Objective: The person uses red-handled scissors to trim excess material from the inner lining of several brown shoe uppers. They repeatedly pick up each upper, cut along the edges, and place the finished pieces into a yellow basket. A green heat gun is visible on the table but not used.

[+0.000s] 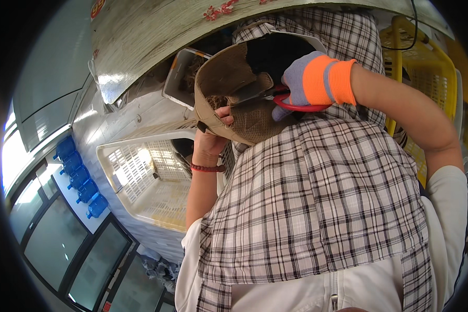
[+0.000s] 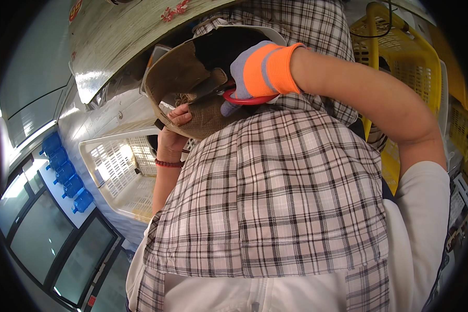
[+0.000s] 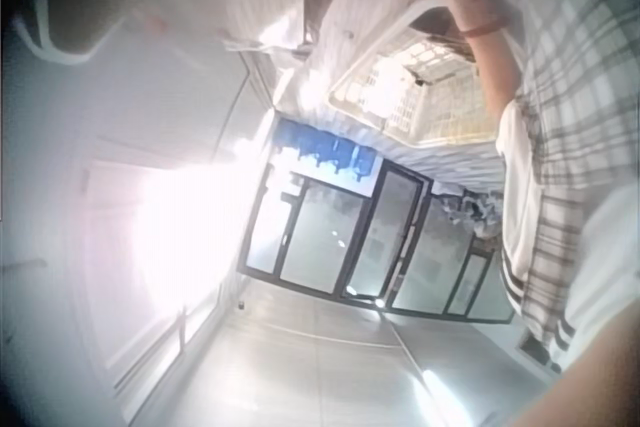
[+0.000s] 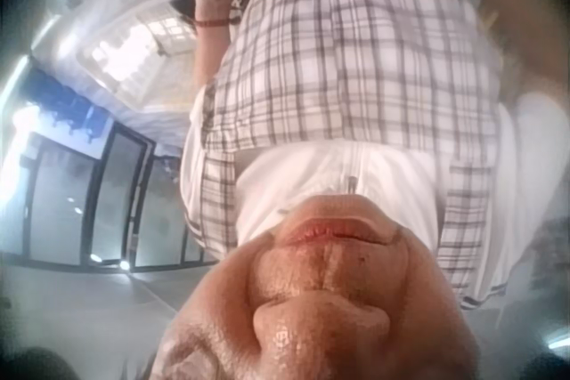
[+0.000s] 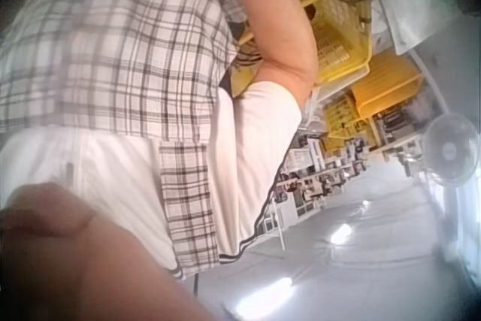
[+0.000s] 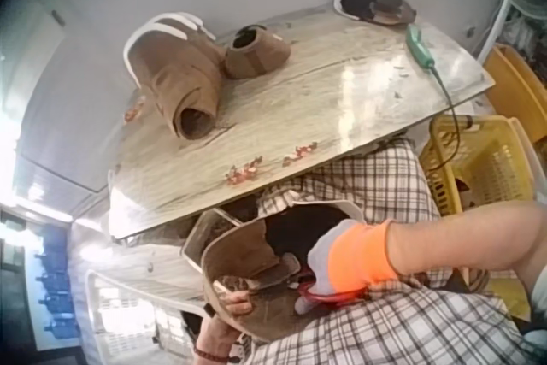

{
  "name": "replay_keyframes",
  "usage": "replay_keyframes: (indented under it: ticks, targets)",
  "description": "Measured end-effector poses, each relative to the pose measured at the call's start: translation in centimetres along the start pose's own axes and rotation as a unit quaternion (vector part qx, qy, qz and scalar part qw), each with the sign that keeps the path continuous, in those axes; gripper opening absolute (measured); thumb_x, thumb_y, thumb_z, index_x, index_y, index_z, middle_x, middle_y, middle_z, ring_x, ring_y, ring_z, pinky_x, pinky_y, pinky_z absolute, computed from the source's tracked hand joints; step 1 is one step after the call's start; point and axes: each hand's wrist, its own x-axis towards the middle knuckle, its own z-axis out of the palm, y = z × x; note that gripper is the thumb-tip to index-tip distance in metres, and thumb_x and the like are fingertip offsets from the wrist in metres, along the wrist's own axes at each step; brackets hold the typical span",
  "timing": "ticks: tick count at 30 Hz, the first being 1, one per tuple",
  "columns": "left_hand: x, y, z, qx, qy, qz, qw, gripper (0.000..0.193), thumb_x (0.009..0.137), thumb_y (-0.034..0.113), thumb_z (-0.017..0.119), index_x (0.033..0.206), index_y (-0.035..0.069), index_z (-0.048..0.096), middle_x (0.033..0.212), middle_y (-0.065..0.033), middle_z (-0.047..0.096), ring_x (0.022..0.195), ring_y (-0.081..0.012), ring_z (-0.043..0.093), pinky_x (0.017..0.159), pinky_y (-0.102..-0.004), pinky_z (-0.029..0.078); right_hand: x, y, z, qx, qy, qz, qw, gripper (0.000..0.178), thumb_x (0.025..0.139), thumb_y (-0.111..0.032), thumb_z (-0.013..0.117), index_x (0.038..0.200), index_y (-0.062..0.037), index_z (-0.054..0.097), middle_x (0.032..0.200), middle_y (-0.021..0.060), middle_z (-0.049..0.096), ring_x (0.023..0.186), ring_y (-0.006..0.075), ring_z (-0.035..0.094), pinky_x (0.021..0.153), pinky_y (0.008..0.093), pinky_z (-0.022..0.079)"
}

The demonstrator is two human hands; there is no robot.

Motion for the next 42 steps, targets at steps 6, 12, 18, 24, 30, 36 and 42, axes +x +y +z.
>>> replay_keyframes:
  ticks: [6, 12, 18, 24, 30, 36, 42]
  targets:
    - [-0.5, 0.4, 1.1, -0.002, -0.012, -0.001, 1.0, 0.028, 0.08, -0.003, 0.069, 0.109, -0.001, 0.066, 0.101, -0.0108, 0.07, 0.088, -0.0175, 0.067, 0.083, -0.0308, 0.055, 1.3, 0.9, 0.3, 0.025, -0.024, -0.019, 0.999, 0.088, 0.068, -0.088, 0.051, 0.092, -0.005, 0.072, 0.072, 0.0124, 0.067, 0.069, 0.0291, 0.067, 0.062, 0.0404, 0.054]
    - [-0.6, 0.7, 1.4, 0.0, -0.004, -0.009, 1.0, 0.027, 0.08, -0.004, 0.068, 0.107, -0.001, 0.067, 0.101, -0.011, 0.07, 0.087, -0.0178, 0.067, 0.083, -0.0312, 0.055, 1.2, 0.9, 0.0, 0.029, -0.032, -0.029, 0.999, 0.089, 0.068, -0.088, 0.05, 0.085, -0.0044, 0.073, 0.07, 0.0131, 0.067, 0.068, 0.0293, 0.066, 0.062, 0.0407, 0.054]
    - [-0.7, 0.7, 1.0, 0.015, 0.004, -0.002, 1.0, 0.028, 0.08, -0.002, 0.068, 0.108, -0.001, 0.066, 0.1, -0.0113, 0.07, 0.088, -0.0188, 0.068, 0.084, -0.0331, 0.055, 0.9, 0.7, 0.5, 0.038, 0.002, -0.027, 0.999, 0.088, 0.067, -0.088, 0.051, 0.083, -0.0043, 0.073, 0.069, 0.0125, 0.066, 0.067, 0.0285, 0.066, 0.062, 0.0398, 0.054]
    - [-0.3, 0.5, 0.0, 0.023, 0.009, -0.01, 1.0, 0.032, 0.08, 0.0, 0.069, 0.112, -0.002, 0.064, 0.101, -0.011, 0.07, 0.089, -0.0183, 0.068, 0.084, -0.0321, 0.055, 1.3, 1.8, 0.9, 0.106, -0.012, 0.0, 0.994, 0.075, 0.074, -0.076, 0.059, 0.084, -0.0027, 0.072, 0.07, 0.0107, 0.065, 0.07, 0.0257, 0.065, 0.065, 0.0388, 0.052]
    - [0.4, 0.9, 2.2, 0.081, -0.036, 0.09, 0.992, 0.026, 0.085, 0.004, 0.067, 0.11, 0.001, 0.062, 0.099, -0.0072, 0.066, 0.087, -0.0164, 0.064, 0.077, -0.0306, 0.053, 3.1, 6.4, 1.7, 0.147, -0.124, -0.089, 0.977, 0.071, 0.088, -0.071, 0.046, 0.086, -0.0048, 0.071, 0.058, 0.0062, 0.058, 0.049, 0.0166, 0.056, 0.054, 0.0297, 0.051]
    - [3.5, 1.5, 3.0, 0.013, -0.032, 0.234, 0.972, 0.025, 0.088, 0.005, 0.066, 0.111, 0.005, 0.057, 0.099, -0.0054, 0.06, 0.085, -0.0193, 0.059, 0.073, -0.0317, 0.051, 2.0, 5.3, -2.5, 0.227, -0.216, -0.043, 0.949, 0.081, 0.089, -0.071, 0.039, 0.088, 0.0047, 0.068, 0.057, 0.009, 0.057, 0.05, 0.0194, 0.062, 0.05, 0.0308, 0.055]
    - [6.0, 1.7, 0.9, 0.153, 0.025, 0.277, 0.948, 0.025, 0.088, 0.007, 0.065, 0.111, 0.003, 0.057, 0.1, -0.0068, 0.062, 0.081, -0.024, 0.06, 0.07, -0.0366, 0.052, 2.6, 2.7, -4.3, 0.184, -0.199, -0.037, 0.962, 0.084, 0.087, -0.075, 0.04, 0.09, 0.0042, 0.069, 0.059, 0.0097, 0.059, 0.053, 0.0208, 0.064, 0.053, 0.0319, 0.056]
